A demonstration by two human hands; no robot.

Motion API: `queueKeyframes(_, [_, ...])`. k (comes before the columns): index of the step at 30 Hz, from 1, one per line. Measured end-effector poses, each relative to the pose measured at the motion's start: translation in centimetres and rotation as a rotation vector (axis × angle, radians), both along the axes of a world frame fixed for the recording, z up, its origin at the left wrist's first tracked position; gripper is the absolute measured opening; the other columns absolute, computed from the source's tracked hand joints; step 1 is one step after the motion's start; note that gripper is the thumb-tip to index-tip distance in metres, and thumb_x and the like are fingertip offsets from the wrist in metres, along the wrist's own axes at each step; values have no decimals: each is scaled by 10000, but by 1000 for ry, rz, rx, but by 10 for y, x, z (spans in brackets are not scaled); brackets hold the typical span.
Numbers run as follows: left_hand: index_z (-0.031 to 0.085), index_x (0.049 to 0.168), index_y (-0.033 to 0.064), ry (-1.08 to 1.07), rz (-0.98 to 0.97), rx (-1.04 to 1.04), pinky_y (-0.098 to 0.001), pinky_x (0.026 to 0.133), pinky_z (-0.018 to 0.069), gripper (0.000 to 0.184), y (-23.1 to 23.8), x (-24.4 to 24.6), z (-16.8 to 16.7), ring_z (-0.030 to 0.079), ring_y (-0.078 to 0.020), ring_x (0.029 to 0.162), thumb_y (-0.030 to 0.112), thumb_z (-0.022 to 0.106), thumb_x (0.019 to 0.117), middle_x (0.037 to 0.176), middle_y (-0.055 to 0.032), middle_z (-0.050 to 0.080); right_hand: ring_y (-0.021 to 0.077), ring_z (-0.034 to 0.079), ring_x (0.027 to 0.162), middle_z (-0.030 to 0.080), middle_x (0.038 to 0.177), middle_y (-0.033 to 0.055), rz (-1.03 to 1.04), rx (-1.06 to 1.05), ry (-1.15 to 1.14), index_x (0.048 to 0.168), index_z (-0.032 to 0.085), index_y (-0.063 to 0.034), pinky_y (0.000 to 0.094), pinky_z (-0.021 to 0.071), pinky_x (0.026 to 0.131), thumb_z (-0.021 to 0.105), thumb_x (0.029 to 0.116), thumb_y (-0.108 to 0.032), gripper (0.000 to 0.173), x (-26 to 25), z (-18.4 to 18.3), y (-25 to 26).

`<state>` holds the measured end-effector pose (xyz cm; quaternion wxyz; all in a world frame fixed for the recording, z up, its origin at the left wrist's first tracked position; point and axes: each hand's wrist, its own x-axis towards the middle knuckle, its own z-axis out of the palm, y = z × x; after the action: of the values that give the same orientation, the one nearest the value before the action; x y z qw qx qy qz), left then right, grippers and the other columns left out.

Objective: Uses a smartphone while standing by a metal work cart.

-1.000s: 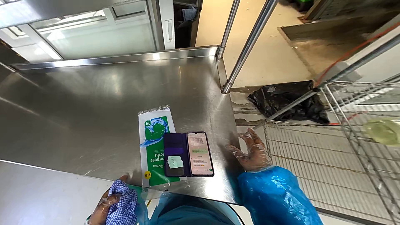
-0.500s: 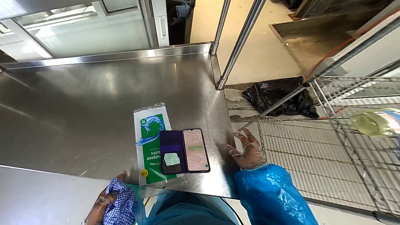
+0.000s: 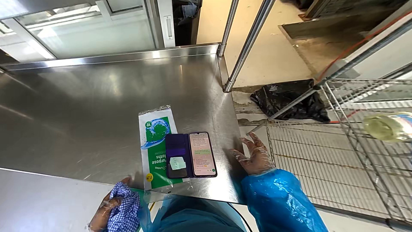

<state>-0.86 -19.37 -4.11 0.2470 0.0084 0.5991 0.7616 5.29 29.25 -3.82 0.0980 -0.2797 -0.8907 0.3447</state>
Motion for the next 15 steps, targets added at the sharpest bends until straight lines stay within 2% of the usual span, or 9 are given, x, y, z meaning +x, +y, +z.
queueKeyframes(4, [650,1307,93,-8,4,-18,-237,825,582,607,1,-1,0,708,-42,905,330,798,769,1061,20,752,532,375,1435,337,1614,282,6,-9,-14,1332,644,37,703,311,1127,838,841,-173,568,0,0,1])
queueKeyframes(10, [643,1326,96,-4,-17,-21,-252,855,579,587,-3,-2,-7,703,-52,940,307,786,798,1091,11,742,528,382,1431,350,1606,283,3,-11,-8,1318,657,27,708,313,1121,844,835,-178,558,0,-3,1])
queueKeyframes(15, [630,1320,66,-16,10,-31,-242,848,579,633,6,-1,4,706,-51,937,328,801,769,1088,12,746,540,377,1430,348,1601,298,11,-24,-7,1321,653,29,718,316,1119,841,835,-171,558,0,-4,3])
